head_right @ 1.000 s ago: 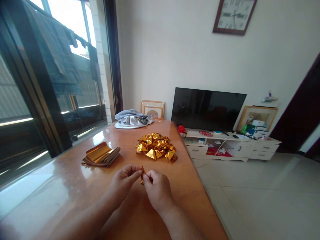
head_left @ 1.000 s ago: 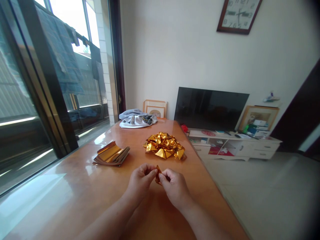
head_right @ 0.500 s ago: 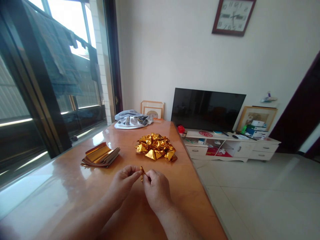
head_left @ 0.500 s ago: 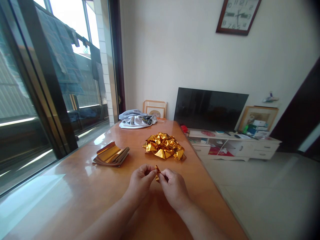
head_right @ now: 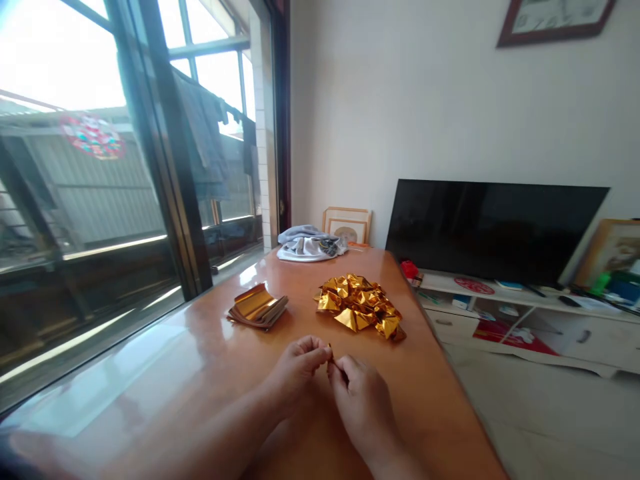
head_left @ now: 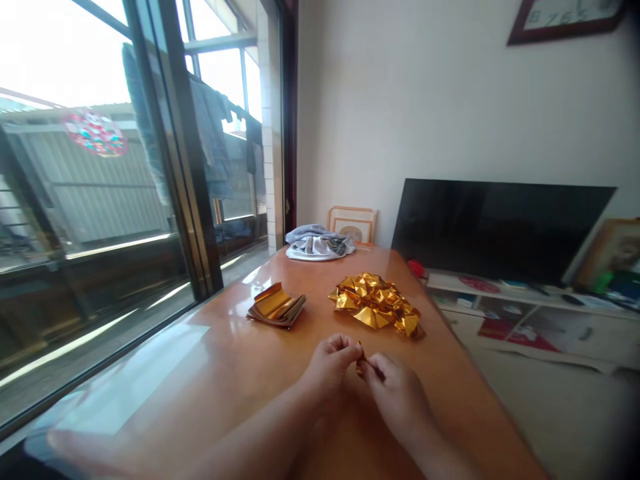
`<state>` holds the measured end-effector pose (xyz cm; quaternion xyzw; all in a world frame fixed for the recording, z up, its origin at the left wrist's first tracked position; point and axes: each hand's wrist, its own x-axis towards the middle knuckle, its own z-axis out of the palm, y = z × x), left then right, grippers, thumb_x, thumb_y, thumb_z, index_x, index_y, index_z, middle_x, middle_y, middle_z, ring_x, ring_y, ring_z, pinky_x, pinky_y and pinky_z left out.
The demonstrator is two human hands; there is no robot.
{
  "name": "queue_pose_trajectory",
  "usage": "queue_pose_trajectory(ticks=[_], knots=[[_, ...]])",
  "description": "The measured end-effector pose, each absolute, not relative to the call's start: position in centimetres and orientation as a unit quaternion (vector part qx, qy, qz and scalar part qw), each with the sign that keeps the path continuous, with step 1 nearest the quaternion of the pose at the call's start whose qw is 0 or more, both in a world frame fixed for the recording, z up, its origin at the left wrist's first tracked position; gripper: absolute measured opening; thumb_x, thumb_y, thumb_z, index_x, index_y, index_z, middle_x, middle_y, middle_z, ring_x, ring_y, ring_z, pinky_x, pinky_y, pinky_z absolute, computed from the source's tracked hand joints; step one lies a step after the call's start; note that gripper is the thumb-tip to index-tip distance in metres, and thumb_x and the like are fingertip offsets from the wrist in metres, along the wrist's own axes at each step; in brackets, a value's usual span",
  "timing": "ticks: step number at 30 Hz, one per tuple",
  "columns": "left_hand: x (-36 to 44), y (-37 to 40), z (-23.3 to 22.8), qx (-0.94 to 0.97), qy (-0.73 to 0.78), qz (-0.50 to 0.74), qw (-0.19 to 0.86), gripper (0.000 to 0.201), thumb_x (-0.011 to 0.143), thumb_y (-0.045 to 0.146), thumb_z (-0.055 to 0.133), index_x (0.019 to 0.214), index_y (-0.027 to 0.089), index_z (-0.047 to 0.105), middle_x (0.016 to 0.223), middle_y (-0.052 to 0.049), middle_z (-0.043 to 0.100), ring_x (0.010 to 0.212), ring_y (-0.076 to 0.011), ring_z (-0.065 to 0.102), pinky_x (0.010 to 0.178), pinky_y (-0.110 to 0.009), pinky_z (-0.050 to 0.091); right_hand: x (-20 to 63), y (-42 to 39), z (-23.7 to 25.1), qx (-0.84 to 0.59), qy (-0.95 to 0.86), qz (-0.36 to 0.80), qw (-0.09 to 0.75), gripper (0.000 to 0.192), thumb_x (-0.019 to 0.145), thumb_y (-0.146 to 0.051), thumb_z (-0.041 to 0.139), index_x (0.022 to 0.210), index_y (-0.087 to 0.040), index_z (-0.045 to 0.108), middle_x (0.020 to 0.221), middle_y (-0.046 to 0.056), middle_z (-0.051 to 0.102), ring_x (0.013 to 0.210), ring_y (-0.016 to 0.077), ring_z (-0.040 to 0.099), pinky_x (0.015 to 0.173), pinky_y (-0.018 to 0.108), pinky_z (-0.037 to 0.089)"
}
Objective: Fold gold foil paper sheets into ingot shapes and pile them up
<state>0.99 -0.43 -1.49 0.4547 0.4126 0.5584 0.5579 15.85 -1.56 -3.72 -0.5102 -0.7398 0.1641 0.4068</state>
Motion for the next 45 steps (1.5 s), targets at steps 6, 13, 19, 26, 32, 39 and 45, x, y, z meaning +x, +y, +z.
queue_pose_trajectory(ticks=[6,13,19,26,32,39,45], knots=[[0.7,-0.1,-2.3,0.444,0.385,0.556,0.588,0.024,0.066,0.032,0.079,0.066,0.016,0.062,0.061,0.0,0.06,0.058,-0.0115,0.048,0.06,-0.026,0.035,15.6,-1.7,-3.8,-0.533,-0.708,0.237,0.398,0.037,0.091,-0.055,0.053,0.074,-0.027,0.067,0.071,0.004,0.071,0.065,0.0233,0.062,0.058,0.03,0.04],[0.7,-0.3,-2.4,0.443,0.394,0.532,0.605,0.027,0.069,0.037,0.078,0.067,0.016,0.061,0.058,0.003,0.054,0.055,-0.0094,0.043,0.057,-0.025,0.029,15.6,-2.0,-3.5,-0.512,-0.726,0.231,0.397,0.035,0.094,-0.051,0.051,0.077,-0.025,0.066,0.075,0.005,0.071,0.07,0.0226,0.063,0.063,0.03,0.042],[0.8,-0.9,-1.2,0.481,0.383,0.526,0.587,0.034,0.072,0.045,0.078,0.069,0.016,0.059,0.063,0.002,0.055,0.061,-0.0115,0.047,0.062,-0.025,0.035,15.8,-1.8,-3.3,-0.491,-0.689,0.309,0.434,0.036,0.092,-0.05,0.057,0.076,-0.021,0.068,0.072,0.005,0.069,0.066,0.0193,0.06,0.061,0.028,0.042],[0.1,-0.3,-1.0,0.495,0.416,0.52,0.559,0.026,0.08,0.038,0.068,0.069,0.017,0.059,0.065,0.003,0.052,0.062,-0.0107,0.04,0.061,-0.025,0.032,16.2,-1.9,-2.6,-0.441,-0.592,0.47,0.484,0.036,0.086,-0.051,0.066,0.08,-0.016,0.067,0.07,0.001,0.062,0.064,0.0148,0.051,0.059,0.025,0.039],[-0.3,-0.2,-1.2,0.508,0.379,0.502,0.588,0.015,0.082,0.03,0.064,0.087,0.017,0.068,0.076,0.001,0.058,0.068,-0.0114,0.045,0.065,-0.025,0.035,16.4,-2.3,-2.3,-0.392,-0.511,0.592,0.484,0.028,0.085,-0.043,0.069,0.08,-0.017,0.062,0.067,-0.003,0.053,0.059,0.0105,0.041,0.057,0.024,0.034],[-0.9,-0.2,-1.1,0.52,0.367,0.481,0.602,0.012,0.078,0.024,0.066,0.086,0.015,0.068,0.074,0.001,0.057,0.066,-0.0099,0.044,0.063,-0.023,0.034,16.6,-2.1,-2.2,-0.384,-0.528,0.598,0.464,0.025,0.086,-0.037,0.067,0.076,-0.016,0.059,0.066,-0.003,0.047,0.061,0.0106,0.037,0.059,0.025,0.032],[-0.9,0.0,-1.1,0.523,0.369,0.473,0.606,0.01,0.079,0.024,0.064,0.078,0.015,0.064,0.066,0.002,0.053,0.062,-0.0096,0.043,0.06,-0.024,0.032,16.8,-2.1,-2.3,-0.4,-0.556,0.581,0.439,0.024,0.085,-0.037,0.067,0.076,-0.016,0.06,0.065,-0.003,0.049,0.06,0.0108,0.037,0.057,0.025,0.029]])
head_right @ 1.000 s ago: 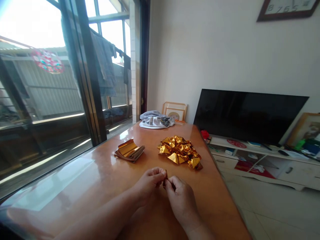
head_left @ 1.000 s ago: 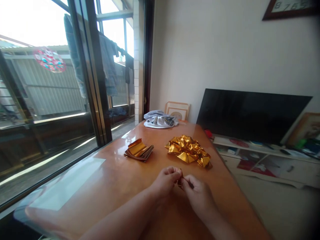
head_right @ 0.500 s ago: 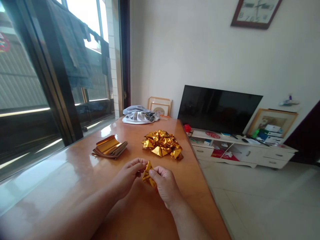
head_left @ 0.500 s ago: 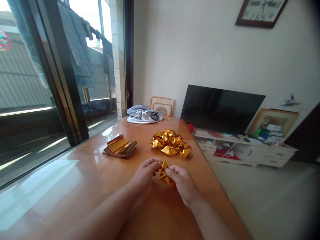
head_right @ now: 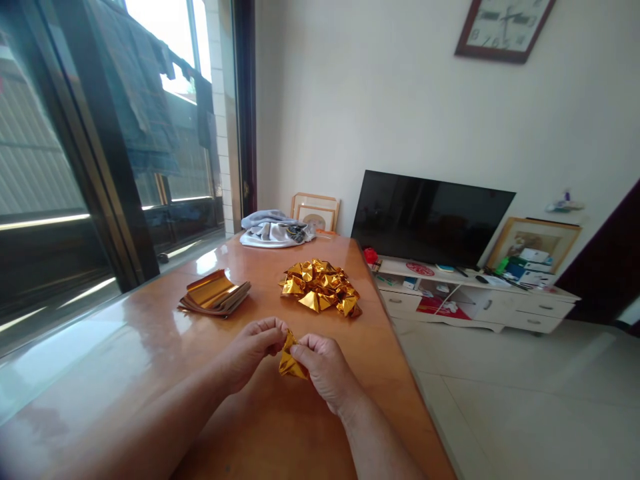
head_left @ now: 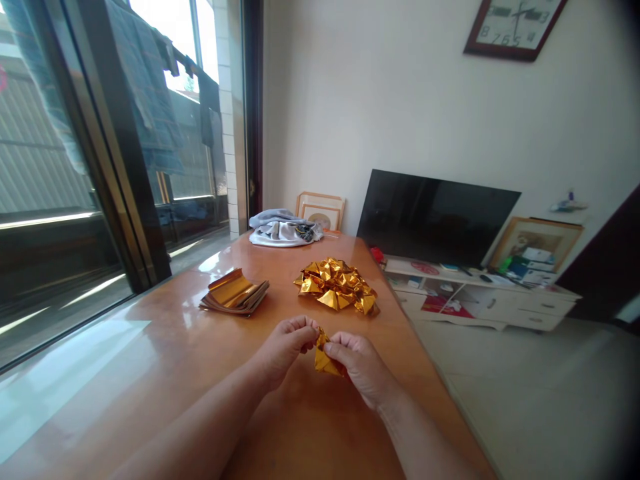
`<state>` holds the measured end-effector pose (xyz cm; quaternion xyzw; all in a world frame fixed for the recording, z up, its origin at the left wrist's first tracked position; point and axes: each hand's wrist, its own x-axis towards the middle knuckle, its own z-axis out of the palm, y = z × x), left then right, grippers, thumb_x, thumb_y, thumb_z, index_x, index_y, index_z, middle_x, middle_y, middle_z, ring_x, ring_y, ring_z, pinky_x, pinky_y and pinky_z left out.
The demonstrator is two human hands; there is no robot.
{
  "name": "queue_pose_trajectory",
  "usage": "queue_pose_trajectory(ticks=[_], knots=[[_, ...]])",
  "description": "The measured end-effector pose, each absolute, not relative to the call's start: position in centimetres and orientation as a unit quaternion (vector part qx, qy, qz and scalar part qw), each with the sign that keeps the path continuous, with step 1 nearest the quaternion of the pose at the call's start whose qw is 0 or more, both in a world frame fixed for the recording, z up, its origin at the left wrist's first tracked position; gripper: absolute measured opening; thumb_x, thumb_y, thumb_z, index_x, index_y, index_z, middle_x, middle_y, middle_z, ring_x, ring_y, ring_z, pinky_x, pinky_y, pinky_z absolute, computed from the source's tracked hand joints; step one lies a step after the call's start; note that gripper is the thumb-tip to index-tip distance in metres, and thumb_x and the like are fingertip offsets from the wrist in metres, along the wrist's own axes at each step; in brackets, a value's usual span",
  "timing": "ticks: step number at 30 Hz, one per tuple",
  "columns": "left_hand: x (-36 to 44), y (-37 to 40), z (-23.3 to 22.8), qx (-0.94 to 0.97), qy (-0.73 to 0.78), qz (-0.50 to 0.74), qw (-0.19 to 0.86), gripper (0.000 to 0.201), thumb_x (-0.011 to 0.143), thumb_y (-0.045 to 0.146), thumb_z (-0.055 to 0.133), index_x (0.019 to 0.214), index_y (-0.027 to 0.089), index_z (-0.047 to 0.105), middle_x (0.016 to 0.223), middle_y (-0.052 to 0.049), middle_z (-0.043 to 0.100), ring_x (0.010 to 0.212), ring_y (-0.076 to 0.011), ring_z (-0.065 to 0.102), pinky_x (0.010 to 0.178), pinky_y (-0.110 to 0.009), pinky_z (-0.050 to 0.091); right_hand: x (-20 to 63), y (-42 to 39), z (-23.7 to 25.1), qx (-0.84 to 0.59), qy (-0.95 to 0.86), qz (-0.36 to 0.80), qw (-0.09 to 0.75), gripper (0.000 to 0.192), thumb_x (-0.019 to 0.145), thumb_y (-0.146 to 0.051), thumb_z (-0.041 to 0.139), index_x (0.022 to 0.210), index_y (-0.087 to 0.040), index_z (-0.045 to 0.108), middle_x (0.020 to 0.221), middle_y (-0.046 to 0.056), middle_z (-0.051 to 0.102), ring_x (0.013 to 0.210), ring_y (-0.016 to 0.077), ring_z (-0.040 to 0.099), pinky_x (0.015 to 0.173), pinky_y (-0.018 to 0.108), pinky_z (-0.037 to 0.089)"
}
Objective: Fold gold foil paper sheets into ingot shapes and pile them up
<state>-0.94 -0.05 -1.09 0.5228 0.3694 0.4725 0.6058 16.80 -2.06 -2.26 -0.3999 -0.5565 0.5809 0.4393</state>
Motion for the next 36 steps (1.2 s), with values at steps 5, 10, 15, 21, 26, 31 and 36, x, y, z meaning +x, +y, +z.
queue_pose_trajectory(ticks=[5,10,15,21,26,31,36], knots=[[-0.73,-0.09,-1.3,0.528,0.374,0.47,0.6,0.021,0.085,0.033,0.061,0.074,0.015,0.061,0.068,0.0,0.054,0.065,-0.0118,0.048,0.063,-0.025,0.036,16.71,-1.97,-2.14,-0.406,-0.556,0.568,0.451,0.028,0.084,-0.041,0.069,0.075,-0.016,0.059,0.065,-0.003,0.049,0.06,0.0105,0.037,0.055,0.025,0.027],[-0.64,-0.14,-1.3,0.551,0.346,0.459,0.605,0.022,0.081,0.035,0.071,0.081,0.015,0.065,0.074,-0.002,0.06,0.07,-0.0127,0.05,0.066,-0.026,0.037,16.62,-1.96,-2.01,-0.402,-0.552,0.57,0.456,0.031,0.084,-0.044,0.07,0.078,-0.015,0.062,0.068,-0.001,0.054,0.061,0.0112,0.041,0.057,0.025,0.03],[-0.53,-0.1,-1.38,0.555,0.347,0.469,0.592,0.025,0.082,0.038,0.071,0.077,0.014,0.064,0.069,-0.001,0.058,0.067,-0.0124,0.048,0.065,-0.026,0.036,16.7,-2.11,-1.81,-0.396,-0.557,0.566,0.461,0.031,0.084,-0.042,0.07,0.075,-0.015,0.061,0.066,-0.002,0.053,0.061,0.0105,0.04,0.057,0.025,0.031],[-0.42,-0.1,-1.49,0.549,0.36,0.475,0.586,0.025,0.084,0.036,0.065,0.071,0.015,0.062,0.065,0.001,0.054,0.065,-0.0125,0.046,0.063,-0.026,0.036,16.68,-2.21,-1.73,-0.391,-0.563,0.568,0.454,0.034,0.082,-0.046,0.071,0.074,-0.015,0.06,0.065,-0.003,0.051,0.059,0.0102,0.039,0.056,0.025,0.029],[-0.38,-0.14,-1.24,0.536,0.377,0.501,0.565,0.033,0.087,0.037,0.06,0.061,0.017,0.054,0.06,0.002,0.048,0.061,-0.0121,0.043,0.061,-0.026,0.035,16.61,-2.37,-1.5,-0.392,-0.572,0.564,0.448,0.032,0.083,-0.045,0.071,0.075,-0.016,0.061,0.066,-0.002,0.052,0.061,0.0109,0.04,0.057,0.025,0.03],[-0.29,-0.26,-1.31,0.536,0.351,0.48,0.599,0.031,0.084,0.043,0.068,0.072,0.015,0.061,0.064,0.001,0.054,0.062,-0.0116,0.046,0.062,-0.026,0.035,16.69,-2.48,-1.72,-0.407,-0.569,0.561,0.443,0.035,0.084,-0.048,0.07,0.074,-0.016,0.059,0.066,-0.002,0.05,0.062,0.0116,0.039,0.057,0.025,0.031],[-0.42,-0.02,-1.82,0.519,0.364,0.5,0.59,0.03,0.077,0.041,0.074,0.071,0.014,0.063,0.062,0.002,0.054,0.061,-0.0105,0.044,0.061,-0.026,0.033,16.64,-2.38,-1.95,-0.409,-0.577,0.57,0.418,0.037,0.085,-0.053,0.068,0.08,-0.016,0.066,0.072,0.0,0.057,0.067,0.014,0.045,0.063,0.027,0.036]])
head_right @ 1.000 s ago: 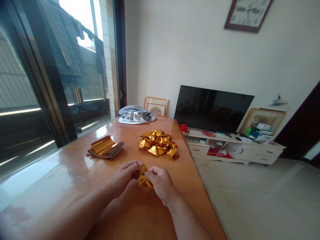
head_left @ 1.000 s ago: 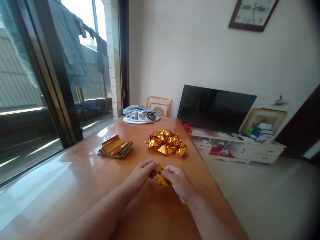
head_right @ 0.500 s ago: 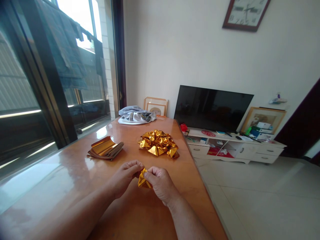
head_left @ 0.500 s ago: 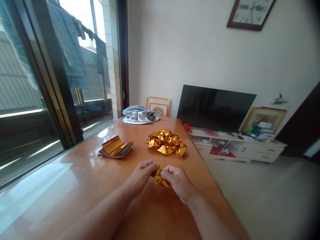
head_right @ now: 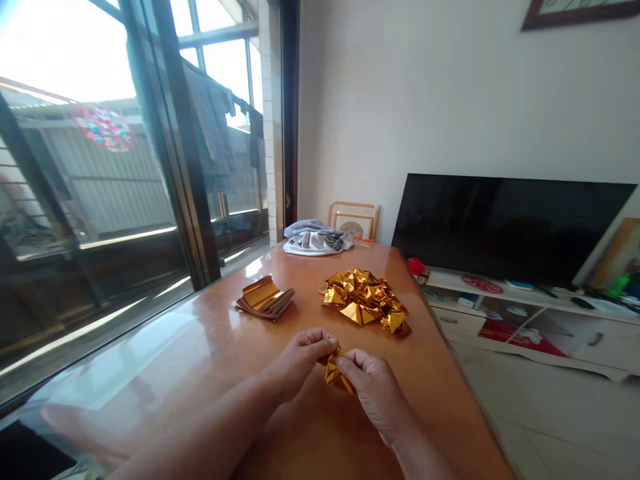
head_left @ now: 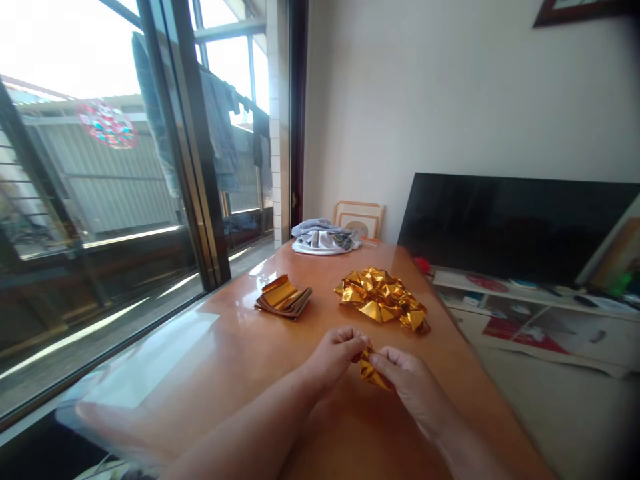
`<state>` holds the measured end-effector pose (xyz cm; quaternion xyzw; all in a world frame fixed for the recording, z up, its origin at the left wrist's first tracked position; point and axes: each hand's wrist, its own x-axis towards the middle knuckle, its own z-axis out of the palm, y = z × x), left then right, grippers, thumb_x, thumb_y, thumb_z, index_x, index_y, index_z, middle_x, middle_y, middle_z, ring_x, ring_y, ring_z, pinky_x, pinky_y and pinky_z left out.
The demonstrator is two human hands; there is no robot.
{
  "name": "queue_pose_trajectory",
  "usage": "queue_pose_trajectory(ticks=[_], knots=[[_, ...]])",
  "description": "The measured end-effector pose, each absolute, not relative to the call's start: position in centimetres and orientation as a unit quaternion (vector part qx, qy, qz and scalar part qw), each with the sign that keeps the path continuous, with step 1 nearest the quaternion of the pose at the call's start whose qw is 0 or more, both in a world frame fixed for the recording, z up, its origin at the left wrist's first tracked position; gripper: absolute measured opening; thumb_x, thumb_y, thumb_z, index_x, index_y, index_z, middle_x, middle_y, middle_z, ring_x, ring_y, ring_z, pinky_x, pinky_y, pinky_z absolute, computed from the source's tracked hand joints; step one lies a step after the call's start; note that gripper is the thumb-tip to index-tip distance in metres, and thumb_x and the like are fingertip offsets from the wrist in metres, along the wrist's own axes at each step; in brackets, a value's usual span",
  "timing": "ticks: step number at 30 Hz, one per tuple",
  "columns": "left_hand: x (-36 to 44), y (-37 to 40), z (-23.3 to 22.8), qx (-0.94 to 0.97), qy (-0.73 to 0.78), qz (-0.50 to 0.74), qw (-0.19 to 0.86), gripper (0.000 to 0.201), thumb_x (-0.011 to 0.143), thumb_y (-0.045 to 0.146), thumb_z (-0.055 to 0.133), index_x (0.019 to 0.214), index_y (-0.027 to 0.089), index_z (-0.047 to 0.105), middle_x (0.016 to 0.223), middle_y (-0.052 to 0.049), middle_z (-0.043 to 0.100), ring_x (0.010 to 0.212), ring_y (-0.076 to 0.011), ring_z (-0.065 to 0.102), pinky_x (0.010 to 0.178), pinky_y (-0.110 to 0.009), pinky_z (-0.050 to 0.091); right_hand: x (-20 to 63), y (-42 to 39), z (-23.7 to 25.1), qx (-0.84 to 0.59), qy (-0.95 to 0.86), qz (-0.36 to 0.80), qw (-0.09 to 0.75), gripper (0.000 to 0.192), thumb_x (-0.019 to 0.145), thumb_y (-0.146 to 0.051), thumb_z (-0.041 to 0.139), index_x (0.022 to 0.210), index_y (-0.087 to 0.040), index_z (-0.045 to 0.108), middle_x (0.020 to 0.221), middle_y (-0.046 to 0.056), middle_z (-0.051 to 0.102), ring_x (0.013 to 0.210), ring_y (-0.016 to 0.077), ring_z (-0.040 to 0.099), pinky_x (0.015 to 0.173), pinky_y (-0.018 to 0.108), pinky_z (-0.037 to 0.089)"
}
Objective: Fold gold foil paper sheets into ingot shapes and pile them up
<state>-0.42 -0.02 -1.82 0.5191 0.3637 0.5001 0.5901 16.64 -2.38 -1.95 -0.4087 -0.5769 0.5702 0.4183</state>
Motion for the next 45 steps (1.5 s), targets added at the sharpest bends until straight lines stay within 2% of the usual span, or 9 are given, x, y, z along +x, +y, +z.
queue_pose_trajectory(ticks=[3,8,13,18,24,32,39,42,45], knots=[[-0.6,0.3,-2.1,0.492,0.371,0.523,0.589,0.032,0.076,0.042,0.075,0.07,0.015,0.061,0.061,0.002,0.052,0.06,-0.0104,0.043,0.061,-0.026,0.032,16.8,-2.3,-2.1,-0.436,-0.587,0.551,0.403,0.044,0.084,-0.06,0.065,0.085,-0.016,0.071,0.079,0.003,0.063,0.075,0.0182,0.051,0.067,0.029,0.04],[-0.5,0.7,-2.6,0.459,0.377,0.546,0.591,0.036,0.076,0.047,0.074,0.071,0.016,0.057,0.064,0.001,0.054,0.06,-0.0112,0.046,0.063,-0.028,0.035,17.2,-2.0,-2.3,-0.461,-0.589,0.529,0.4,0.049,0.081,-0.066,0.064,0.088,-0.018,0.074,0.082,0.005,0.067,0.076,0.02,0.054,0.067,0.029,0.041],[-0.2,0.7,-3.0,0.457,0.388,0.547,0.584,0.041,0.078,0.054,0.07,0.07,0.017,0.055,0.062,0.001,0.053,0.058,-0.0113,0.046,0.062,-0.028,0.035,17.3,-1.9,-2.3,-0.483,-0.613,0.493,0.384,0.049,0.084,-0.067,0.059,0.082,-0.019,0.072,0.073,0.004,0.064,0.071,0.0197,0.054,0.065,0.029,0.042],[-0.2,1.0,-3.6,0.46,0.391,0.541,0.585,0.051,0.078,0.066,0.065,0.067,0.017,0.054,0.059,0.001,0.051,0.055,-0.0108,0.043,0.058,-0.028,0.033,17.5,-1.7,-2.8,-0.495,-0.605,0.5,0.375,0.047,0.083,-0.067,0.059,0.076,-0.021,0.067,0.073,0.003,0.063,0.07,0.02,0.054,0.063,0.03,0.041],[-0.2,1.4,-4.1,0.47,0.368,0.518,0.612,0.048,0.062,0.057,0.083,0.069,0.016,0.059,0.06,0.0,0.055,0.054,-0.0107,0.046,0.057,-0.027,0.033,17.7,-1.6,-3.4,-0.498,-0.597,0.502,0.379,0.045,0.08,-0.066,0.062,0.069,-0.022,0.065,0.066,0.002,0.059,0.065,0.0194,0.051,0.062,0.031,0.04],[-0.9,0.7,-2.7,0.473,0.39,0.533,0.584,0.046,0.072,0.058,0.076,0.072,0.014,0.064,0.065,-0.002,0.058,0.059,-0.0118,0.049,0.062,-0.028,0.038,17.7,-1.5,-3.1,-0.484,-0.576,0.514,0.412,0.045,0.081,-0.062,0.066,0.095,-0.02,0.074,0.086,0.006,0.07,0.083,0.023,0.058,0.074,0.032,0.044],[-0.9,1.1,-2.5,0.471,0.392,0.526,0.59,0.042,0.077,0.056,0.072,0.077,0.014,0.065,0.066,-0.001,0.06,0.06,-0.0118,0.049,0.063,-0.028,0.037,17.7,-1.5,-2.4,-0.473,-0.581,0.502,0.433,0.045,0.082,-0.062,0.065,0.083,-0.017,0.071,0.075,0.005,0.068,0.069,0.0176,0.055,0.065,0.029,0.041],[-1.1,1.1,-2.3,0.467,0.412,0.53,0.576,0.044,0.08,0.058,0.069,0.088,0.015,0.067,0.07,-0.001,0.06,0.064,-0.0128,0.051,0.065,-0.028,0.038,18.0,-1.3,-2.6,-0.482,-0.584,0.493,0.429,0.044,0.083,-0.062,0.064,0.08,-0.018,0.068,0.071,0.004,0.067,0.065,0.0165,0.053,0.063,0.029,0.04],[-1.4,1.1,-2.2,0.473,0.446,0.505,0.567,0.047,0.076,0.061,0.071,0.089,0.016,0.067,0.075,-0.003,0.064,0.071,-0.0149,0.055,0.066,-0.028,0.038,18.1,-1.3,-2.6,-0.48,-0.596,0.49,0.416,0.043,0.086,-0.061,0.062,0.078,-0.018,0.065,0.069,0.003,0.065,0.063,0.0154,0.051,0.061,0.029,0.038]])
